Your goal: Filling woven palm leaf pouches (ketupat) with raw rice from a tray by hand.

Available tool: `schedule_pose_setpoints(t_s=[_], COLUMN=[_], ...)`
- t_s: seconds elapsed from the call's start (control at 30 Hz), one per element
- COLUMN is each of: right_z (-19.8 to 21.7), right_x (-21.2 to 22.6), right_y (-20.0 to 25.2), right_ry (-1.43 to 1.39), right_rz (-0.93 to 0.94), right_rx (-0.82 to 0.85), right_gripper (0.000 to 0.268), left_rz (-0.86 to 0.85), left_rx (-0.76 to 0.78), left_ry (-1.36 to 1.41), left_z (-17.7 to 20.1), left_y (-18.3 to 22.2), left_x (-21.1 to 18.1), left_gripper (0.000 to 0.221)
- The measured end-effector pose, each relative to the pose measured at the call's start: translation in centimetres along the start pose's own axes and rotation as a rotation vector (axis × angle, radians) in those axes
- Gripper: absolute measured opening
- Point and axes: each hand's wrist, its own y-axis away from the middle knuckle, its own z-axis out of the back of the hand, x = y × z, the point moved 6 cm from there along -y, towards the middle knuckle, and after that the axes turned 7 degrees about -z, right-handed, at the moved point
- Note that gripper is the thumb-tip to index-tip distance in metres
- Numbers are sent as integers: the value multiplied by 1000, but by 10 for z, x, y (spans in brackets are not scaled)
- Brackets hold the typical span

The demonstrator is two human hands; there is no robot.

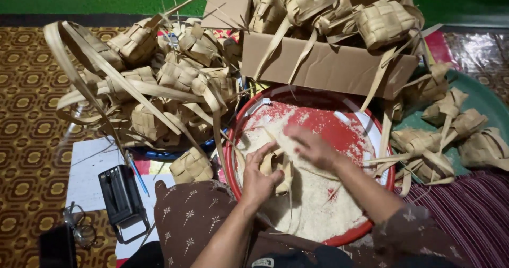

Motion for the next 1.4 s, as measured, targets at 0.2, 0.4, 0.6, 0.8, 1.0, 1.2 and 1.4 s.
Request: schedule_pose_setpoints(t_s=[0.2,0.4,0.6,0.8,1.0,1.2,1.4], right_z=[-5,-60,-63,-15,-51,-68,-83], right_x=[-168,-37,-23,-55,-81,11,27], right_y=[-45,-76,-25,-7,-44,-52,-6], right_ry=[467,283,139,64,367,-188,-35], right_rz=[-238,148,313,-120,-200,-141,-192], right_rx=[-162,91,268,-180,-21,165,112], right_gripper=[78,68,59,35,80,54,81], left_rz=[-10,18,2,-101,-75,-175,-238], left_rx=[-32,-151,-159,-225,-215,-243,-206], left_ry=[117,286,159,212,240,449,313], left_z=[10,31,48,56,60,65,66], left_y=[8,0,3,-4,-4,-16,-18], left_x=[-29,-31,-49,-34,-30,-12,-6], left_gripper=[81,79,77,76,76,81,79])
